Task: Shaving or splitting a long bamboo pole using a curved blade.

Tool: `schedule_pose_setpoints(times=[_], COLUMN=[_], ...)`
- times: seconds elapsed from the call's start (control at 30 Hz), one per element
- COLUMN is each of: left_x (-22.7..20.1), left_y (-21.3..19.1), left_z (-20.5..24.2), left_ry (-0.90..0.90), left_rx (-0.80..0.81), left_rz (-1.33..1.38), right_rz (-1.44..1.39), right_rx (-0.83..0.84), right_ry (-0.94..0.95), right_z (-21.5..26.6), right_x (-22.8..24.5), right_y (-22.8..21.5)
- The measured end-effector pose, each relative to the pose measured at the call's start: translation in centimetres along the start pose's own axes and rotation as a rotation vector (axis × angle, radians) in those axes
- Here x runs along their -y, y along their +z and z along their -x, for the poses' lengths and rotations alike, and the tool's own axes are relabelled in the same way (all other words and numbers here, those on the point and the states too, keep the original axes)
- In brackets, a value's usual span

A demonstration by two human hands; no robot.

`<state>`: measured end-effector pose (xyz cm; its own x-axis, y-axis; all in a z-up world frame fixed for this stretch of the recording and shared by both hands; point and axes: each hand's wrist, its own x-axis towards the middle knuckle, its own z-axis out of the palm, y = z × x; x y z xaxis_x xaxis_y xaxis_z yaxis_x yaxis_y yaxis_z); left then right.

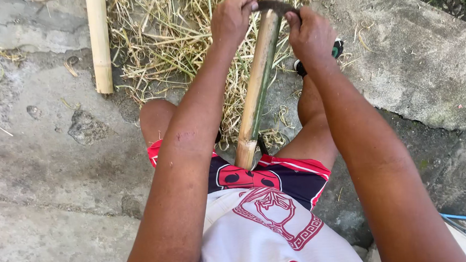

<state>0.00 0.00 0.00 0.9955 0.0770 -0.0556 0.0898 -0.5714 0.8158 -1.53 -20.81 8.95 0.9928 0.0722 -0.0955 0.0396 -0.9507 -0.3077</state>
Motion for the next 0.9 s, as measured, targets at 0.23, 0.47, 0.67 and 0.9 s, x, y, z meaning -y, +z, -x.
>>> schedule_pose_setpoints(times=[0.23,0.47,0.67,0.9], left_x=[-0.2,0.1,0.5,-0.9], left_y=[-0.6,-2.6,-4.4,-7.8], left_z=[3.9,11.9,19.6,27.6], left_ry=[-0.020,-0.111,-0.086,-0.187], left_rx=[0.021,0.126,0.113,0.165], left_rz=[0.029,0.004,0.015,0.097], right_rz=[0.060,-0.067,-0.070,-0.071], right_rx=[-0.156,0.074,0.019,0.123], right_ry=[-0.202,-0.006,-0.087,-0.051], right_z=[4.2,11.6,18.4,26.5], right_x=[0.3,2.5,3.2,4.1], right_y=[0.1,-0.8,0.4,1.5])
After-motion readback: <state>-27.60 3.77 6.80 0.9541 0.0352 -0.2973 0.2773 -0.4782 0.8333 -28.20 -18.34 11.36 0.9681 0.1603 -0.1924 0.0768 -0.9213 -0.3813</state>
